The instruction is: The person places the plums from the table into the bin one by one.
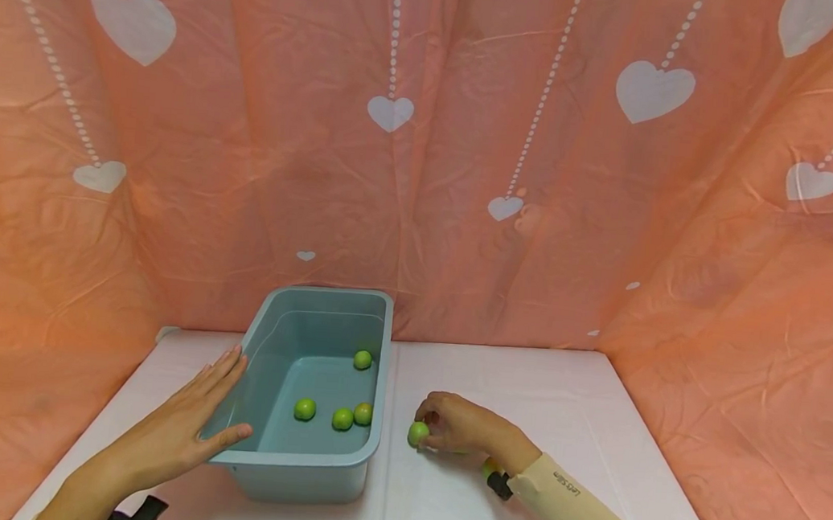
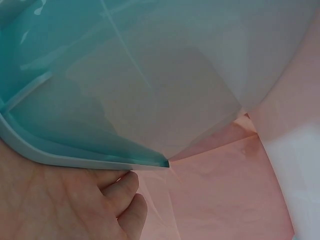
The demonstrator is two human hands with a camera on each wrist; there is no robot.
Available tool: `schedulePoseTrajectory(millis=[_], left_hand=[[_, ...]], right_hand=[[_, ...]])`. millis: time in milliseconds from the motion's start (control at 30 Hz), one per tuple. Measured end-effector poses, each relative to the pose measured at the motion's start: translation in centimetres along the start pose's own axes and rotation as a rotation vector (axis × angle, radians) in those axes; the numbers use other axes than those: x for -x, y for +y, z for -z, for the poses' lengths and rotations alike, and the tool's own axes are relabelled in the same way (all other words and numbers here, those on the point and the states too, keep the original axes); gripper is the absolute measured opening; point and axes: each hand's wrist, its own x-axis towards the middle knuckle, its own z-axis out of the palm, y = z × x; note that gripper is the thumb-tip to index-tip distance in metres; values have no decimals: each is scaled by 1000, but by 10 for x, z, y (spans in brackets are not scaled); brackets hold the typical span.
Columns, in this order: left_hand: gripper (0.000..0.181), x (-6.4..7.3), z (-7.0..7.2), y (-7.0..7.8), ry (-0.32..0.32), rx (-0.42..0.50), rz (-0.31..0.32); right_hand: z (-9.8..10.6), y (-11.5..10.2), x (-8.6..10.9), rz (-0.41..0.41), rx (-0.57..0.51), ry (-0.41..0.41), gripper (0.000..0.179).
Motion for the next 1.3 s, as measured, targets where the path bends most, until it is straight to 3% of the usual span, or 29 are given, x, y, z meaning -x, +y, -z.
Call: schedulePoseTrajectory(millis=[400, 600, 833, 1300], left_hand=[[101, 0, 0, -1, -5, 12, 8], [100, 1, -1, -1, 2, 8, -2], [100, 1, -1, -1, 6, 7, -9], [101, 2, -2, -1, -13, 28, 26]], right_hand=[[9, -2, -2, 49, 7, 65, 18], [17, -6, -3, 31, -22, 82, 19], [31, -10, -4, 104, 12, 130, 21], [54, -18, -5, 102, -25, 220, 24]])
